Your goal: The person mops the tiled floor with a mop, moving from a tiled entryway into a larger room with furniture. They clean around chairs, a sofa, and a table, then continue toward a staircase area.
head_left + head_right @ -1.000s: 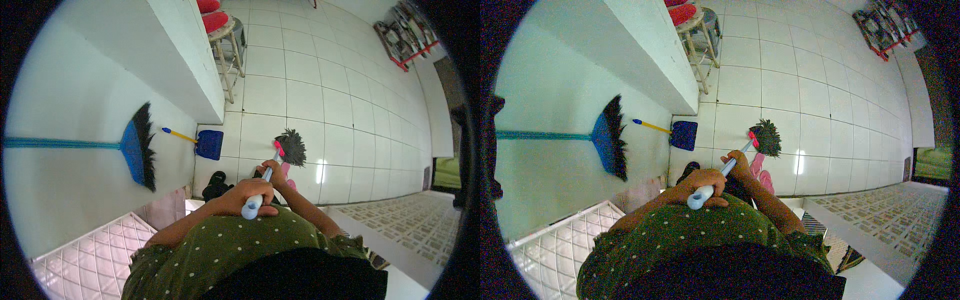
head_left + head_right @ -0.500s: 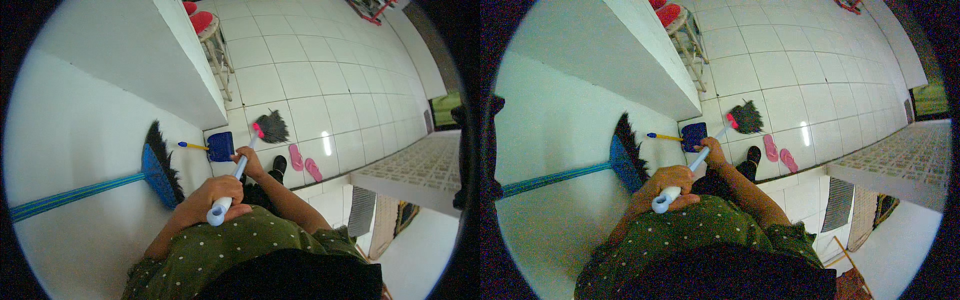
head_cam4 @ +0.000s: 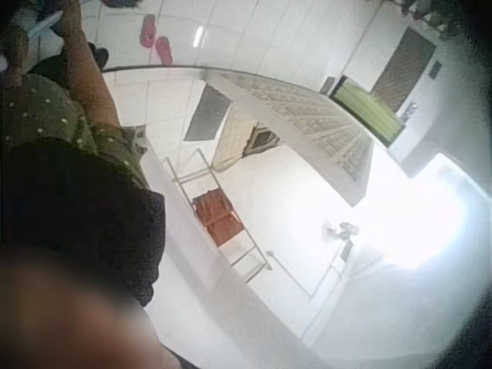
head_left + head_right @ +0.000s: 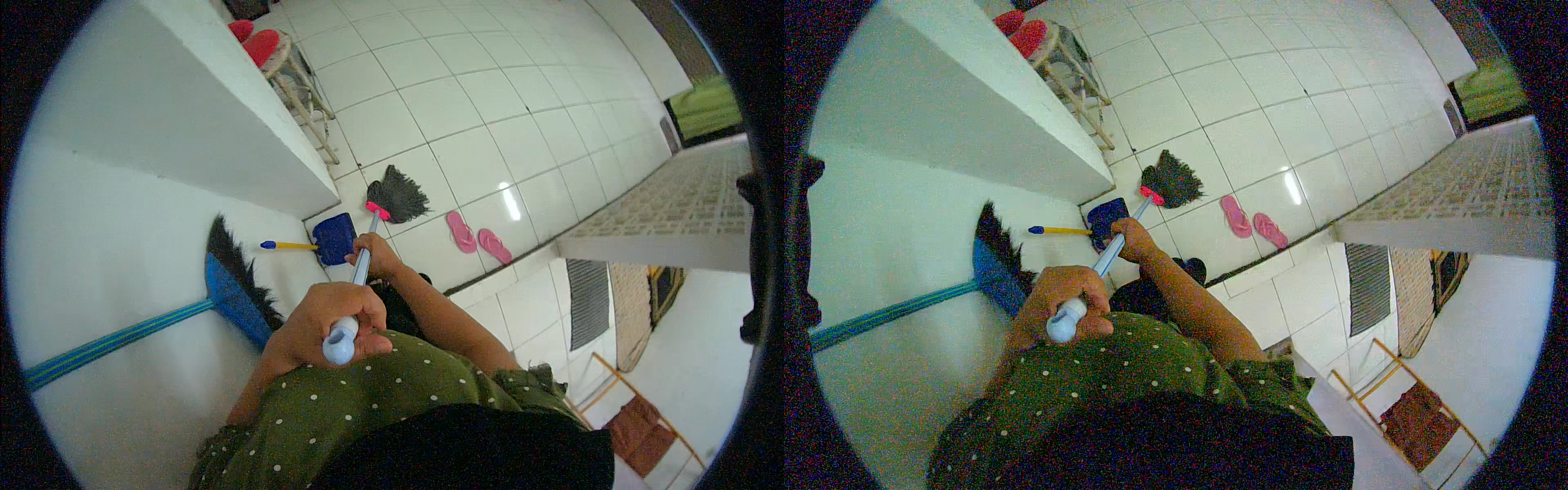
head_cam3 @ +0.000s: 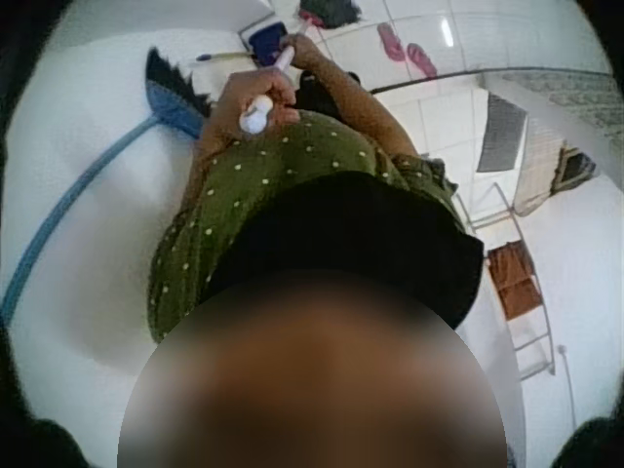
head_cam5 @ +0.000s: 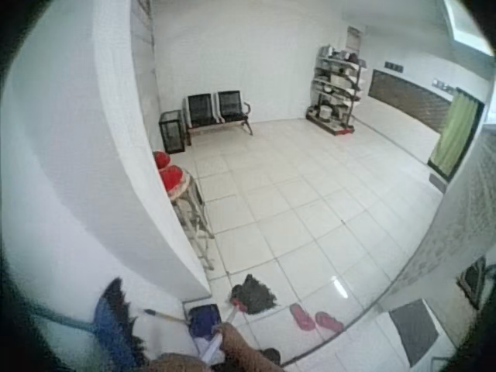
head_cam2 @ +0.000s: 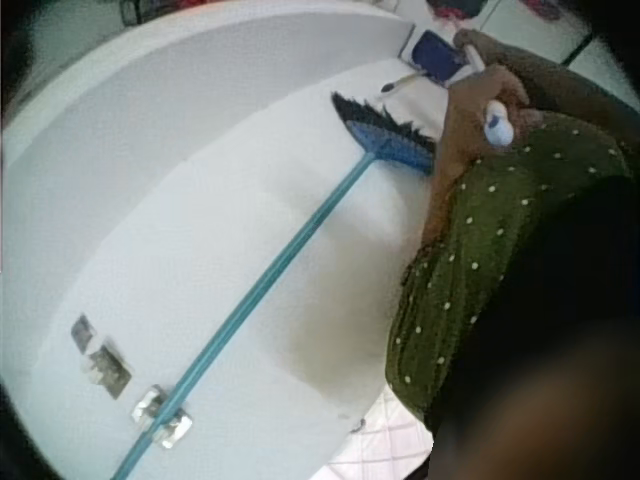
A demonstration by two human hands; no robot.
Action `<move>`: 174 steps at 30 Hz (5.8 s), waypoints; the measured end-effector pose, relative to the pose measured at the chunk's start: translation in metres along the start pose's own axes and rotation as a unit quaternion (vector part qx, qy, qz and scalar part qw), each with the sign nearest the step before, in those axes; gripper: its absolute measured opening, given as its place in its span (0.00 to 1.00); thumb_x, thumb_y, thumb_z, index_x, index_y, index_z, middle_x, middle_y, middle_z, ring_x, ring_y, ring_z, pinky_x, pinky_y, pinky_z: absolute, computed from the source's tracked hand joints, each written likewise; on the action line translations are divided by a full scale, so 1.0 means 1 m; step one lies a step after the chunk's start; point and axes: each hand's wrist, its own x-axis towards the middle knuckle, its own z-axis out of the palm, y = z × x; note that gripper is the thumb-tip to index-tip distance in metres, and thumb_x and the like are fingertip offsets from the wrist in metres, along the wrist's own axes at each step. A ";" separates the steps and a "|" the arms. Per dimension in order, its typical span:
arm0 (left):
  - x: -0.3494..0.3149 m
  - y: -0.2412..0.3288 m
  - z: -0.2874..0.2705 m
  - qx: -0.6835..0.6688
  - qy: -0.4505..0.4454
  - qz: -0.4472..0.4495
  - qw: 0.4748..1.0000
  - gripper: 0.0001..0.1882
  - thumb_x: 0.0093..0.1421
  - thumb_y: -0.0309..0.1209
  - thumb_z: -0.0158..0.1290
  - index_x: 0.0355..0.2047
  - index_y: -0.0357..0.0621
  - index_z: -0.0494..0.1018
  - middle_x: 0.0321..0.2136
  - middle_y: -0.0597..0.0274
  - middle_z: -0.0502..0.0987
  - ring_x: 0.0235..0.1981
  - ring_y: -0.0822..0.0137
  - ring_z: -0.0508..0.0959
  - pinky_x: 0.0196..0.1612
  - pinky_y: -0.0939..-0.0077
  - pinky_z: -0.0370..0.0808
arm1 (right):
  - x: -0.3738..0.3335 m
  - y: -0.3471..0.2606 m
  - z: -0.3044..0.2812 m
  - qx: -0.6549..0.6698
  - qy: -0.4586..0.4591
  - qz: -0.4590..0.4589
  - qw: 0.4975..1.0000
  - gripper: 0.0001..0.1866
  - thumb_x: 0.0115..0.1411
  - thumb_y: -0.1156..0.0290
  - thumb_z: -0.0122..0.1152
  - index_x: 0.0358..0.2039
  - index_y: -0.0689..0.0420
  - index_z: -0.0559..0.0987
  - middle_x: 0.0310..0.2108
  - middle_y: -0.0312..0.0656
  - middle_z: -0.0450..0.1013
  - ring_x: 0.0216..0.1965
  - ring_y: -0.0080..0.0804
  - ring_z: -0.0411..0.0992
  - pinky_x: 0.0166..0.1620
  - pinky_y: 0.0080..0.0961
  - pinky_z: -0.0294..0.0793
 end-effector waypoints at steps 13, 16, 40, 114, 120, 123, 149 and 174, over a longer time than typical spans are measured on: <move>0.015 0.012 0.062 -0.098 -0.100 0.016 0.990 0.13 0.57 0.35 0.64 0.32 0.42 0.73 0.28 0.62 0.74 0.29 0.66 0.75 0.36 0.69 0.72 | -0.151 0.036 -0.038 -0.030 0.038 0.016 0.999 0.21 0.49 0.56 0.71 0.18 0.58 0.71 0.20 0.49 0.70 0.27 0.54 0.71 0.31 0.46 0.67; 0.008 0.015 0.080 -0.133 -0.066 -0.008 0.989 0.12 0.57 0.33 0.63 0.34 0.42 0.71 0.30 0.63 0.72 0.31 0.67 0.74 0.43 0.68 0.73 | -0.172 0.026 -0.047 -0.034 0.014 0.088 0.995 0.20 0.51 0.58 0.71 0.18 0.58 0.71 0.20 0.49 0.70 0.27 0.54 0.71 0.31 0.45 0.67; -0.040 0.002 0.059 -0.149 0.017 -0.132 0.980 0.16 0.58 0.29 0.62 0.26 0.47 0.63 0.27 0.65 0.69 0.32 0.67 0.74 0.45 0.66 0.73 | -0.148 0.045 -0.020 0.017 -0.102 0.092 0.990 0.14 0.42 0.67 0.72 0.25 0.60 0.76 0.27 0.44 0.74 0.33 0.36 0.74 0.38 0.33 0.71; -0.402 0.002 0.147 0.068 -0.133 0.158 0.976 0.15 0.55 0.32 0.62 0.20 0.43 0.66 0.19 0.55 0.70 0.22 0.51 0.71 0.28 0.59 0.67 | -0.360 -0.098 0.238 -0.161 0.218 0.045 0.962 0.22 0.43 0.54 0.77 0.21 0.54 0.72 0.19 0.46 0.70 0.25 0.49 0.71 0.29 0.42 0.68; -0.439 0.009 0.129 0.152 -0.159 0.120 0.968 0.17 0.56 0.36 0.61 0.20 0.43 0.66 0.19 0.55 0.69 0.24 0.49 0.71 0.29 0.58 0.67 | -0.352 -0.117 0.282 -0.127 0.245 0.000 0.961 0.21 0.43 0.61 0.77 0.18 0.54 0.69 0.19 0.46 0.69 0.25 0.51 0.70 0.29 0.43 0.67; -0.443 0.008 0.129 0.108 -0.116 0.131 0.979 0.16 0.55 0.35 0.62 0.20 0.44 0.66 0.19 0.55 0.68 0.24 0.51 0.71 0.29 0.59 0.67 | -0.347 -0.112 0.285 -0.141 0.224 0.009 0.964 0.19 0.43 0.63 0.76 0.18 0.54 0.70 0.19 0.46 0.69 0.25 0.52 0.70 0.30 0.43 0.67; -0.506 0.031 0.148 0.073 -0.204 0.166 0.962 0.20 0.55 0.32 0.64 0.17 0.43 0.63 0.18 0.57 0.67 0.35 0.54 0.81 0.32 0.63 0.72 | -0.408 -0.101 0.353 -0.098 0.215 0.026 0.971 0.17 0.39 0.59 0.72 0.26 0.53 0.75 0.26 0.46 0.72 0.32 0.50 0.72 0.35 0.41 0.71; -0.611 -0.035 0.099 0.005 -0.233 0.230 0.945 0.13 0.53 0.28 0.63 0.23 0.43 0.67 0.22 0.56 0.69 0.27 0.51 0.71 0.31 0.59 0.67 | -0.392 -0.138 0.475 0.351 0.386 0.098 0.847 0.11 0.51 0.75 0.68 0.30 0.56 0.73 0.27 0.43 0.66 0.34 0.44 0.67 0.45 0.39 0.73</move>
